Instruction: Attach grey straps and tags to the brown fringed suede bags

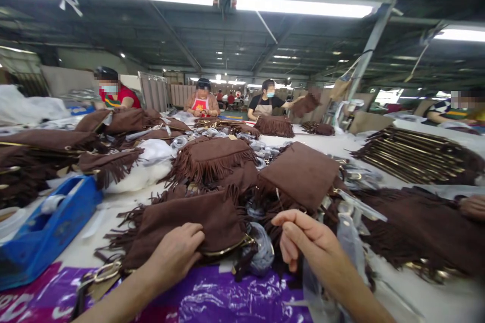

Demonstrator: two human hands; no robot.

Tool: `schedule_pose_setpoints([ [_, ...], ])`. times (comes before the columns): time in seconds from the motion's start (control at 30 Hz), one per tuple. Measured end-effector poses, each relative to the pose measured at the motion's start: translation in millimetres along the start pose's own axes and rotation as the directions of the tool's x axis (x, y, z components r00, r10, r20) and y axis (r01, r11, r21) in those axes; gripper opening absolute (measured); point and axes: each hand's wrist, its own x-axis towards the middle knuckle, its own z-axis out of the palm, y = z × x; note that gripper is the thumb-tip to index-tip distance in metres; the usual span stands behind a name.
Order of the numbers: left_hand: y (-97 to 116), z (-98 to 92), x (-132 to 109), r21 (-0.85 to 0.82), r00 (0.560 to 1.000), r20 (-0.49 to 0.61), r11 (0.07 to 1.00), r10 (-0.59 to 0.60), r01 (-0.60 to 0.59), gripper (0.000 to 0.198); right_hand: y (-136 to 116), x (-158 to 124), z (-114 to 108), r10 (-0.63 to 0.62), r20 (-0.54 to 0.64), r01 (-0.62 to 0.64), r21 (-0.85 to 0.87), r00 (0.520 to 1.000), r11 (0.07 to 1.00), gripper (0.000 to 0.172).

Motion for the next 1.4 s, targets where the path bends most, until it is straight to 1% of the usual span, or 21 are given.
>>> schedule_pose_setpoints([
  [0.03, -5, 0.6, 3, 0.001, 1.000, 0.001, 1.000, -0.002, 0.002, 0.017, 3, -2, 0, 0.070, 0.055, -0.071, 0.009, 0.996, 0.997, 0.042],
  [0.1, -10, -5.6, 10, -0.059, 0.999, -0.030, 0.998, -0.015, 0.013, 0.023, 10, -5, 3, 0.179, 0.144, -0.179, -0.014, 0.973, 0.984, 0.045],
  [0.17, -13, -19.2, 15, -0.139, 0.995, -0.088, 0.990, -0.050, 0.037, 0.026, 16, -7, 7, 0.222, 0.179, -0.210, -0.081, 0.958, 0.974, 0.042],
  [0.23, -15, -34.1, 19, -0.183, 0.988, -0.131, 0.981, -0.087, 0.062, 0.028, 20, -5, 8, 0.185, 0.167, -0.155, -0.178, 0.968, 0.972, 0.041],
  [0.33, -17, -47.4, 20, -0.218, 0.982, -0.162, 0.974, -0.101, 0.064, 0.028, 24, 3, 3, 0.059, 0.107, -0.029, -0.265, 0.992, 0.964, 0.038],
  [0.37, -17, -48.7, 20, -0.231, 0.980, -0.168, 0.971, -0.102, 0.061, 0.028, 25, 6, 1, 0.044, 0.090, -0.020, -0.257, 0.995, 0.966, 0.037],
  [0.4, -17, -48.6, 20, -0.241, 0.979, -0.176, 0.969, -0.103, 0.059, 0.029, 25, 9, 0, 0.055, 0.083, -0.034, -0.235, 0.995, 0.972, 0.038],
  [0.47, -17, -45.9, 18, -0.249, 0.975, -0.194, 0.967, -0.106, 0.056, 0.030, 27, 13, 2, 0.140, 0.107, -0.118, -0.192, 0.984, 0.974, 0.040],
  [0.57, -19, -40.5, 14, -0.256, 0.975, -0.206, 0.966, -0.089, 0.034, 0.030, 31, 13, 14, 0.300, 0.193, -0.275, -0.145, 0.934, 0.950, 0.040],
  [0.63, -21, -38.1, 10, -0.274, 0.978, -0.194, 0.962, -0.070, 0.015, 0.031, 35, 13, 24, 0.343, 0.218, -0.327, -0.104, 0.914, 0.939, 0.038],
  [0.67, -23, -37.3, 8, -0.282, 0.980, -0.190, 0.959, -0.063, 0.007, 0.032, 38, 12, 29, 0.330, 0.223, -0.320, -0.080, 0.917, 0.944, 0.037],
  [0.73, -27, -36.5, 4, -0.286, 0.983, -0.179, 0.958, -0.052, -0.001, 0.032, 42, 13, 37, 0.257, 0.224, -0.257, -0.032, 0.940, 0.966, 0.036],
  [0.8, -31, -37.0, -1, -0.268, 0.986, -0.160, 0.963, -0.043, -0.002, 0.031, 42, 15, 38, 0.206, 0.214, -0.208, -0.011, 0.955, 0.978, 0.036],
  [0.87, -36, -39.4, -6, -0.226, 0.989, -0.144, 0.974, -0.037, 0.004, 0.028, 38, 18, 34, 0.201, 0.187, -0.199, -0.030, 0.962, 0.980, 0.036],
  [0.93, -43, -44.1, -11, -0.159, 0.988, -0.147, 0.987, -0.043, 0.019, 0.025, 34, 21, 25, 0.194, 0.155, -0.180, -0.097, 0.969, 0.979, 0.037],
  [1.07, -63, -54.1, -23, -0.011, 0.984, -0.151, 0.995, -0.099, 0.098, 0.023, 36, 26, 7, 0.098, 0.134, -0.061, -0.252, 0.986, 0.966, 0.038],
  [1.2, -81, -51.5, -37, 0.075, 0.982, -0.119, 0.985, -0.147, 0.156, 0.019, 39, 27, 2, 0.099, 0.178, -0.040, -0.307, 0.979, 0.951, 0.037],
  [1.23, -84, -49.4, -40, 0.090, 0.979, -0.133, 0.982, -0.152, 0.164, 0.018, 36, 26, 3, 0.097, 0.186, -0.034, -0.317, 0.978, 0.948, 0.037],
  [1.33, -87, -47.7, -46, 0.082, 0.953, -0.236, 0.974, -0.188, 0.213, 0.023, 24, 21, 8, 0.111, 0.230, -0.019, -0.369, 0.967, 0.929, 0.031],
  [1.37, -86, -49.9, -49, 0.059, 0.951, -0.242, 0.976, -0.192, 0.212, 0.025, 21, 19, 9, 0.134, 0.267, -0.019, -0.392, 0.954, 0.920, 0.027],
  [1.4, -84, -53.6, -51, 0.036, 0.958, -0.222, 0.980, -0.182, 0.195, 0.024, 20, 16, 10, 0.163, 0.315, -0.020, -0.413, 0.935, 0.910, 0.024],
])
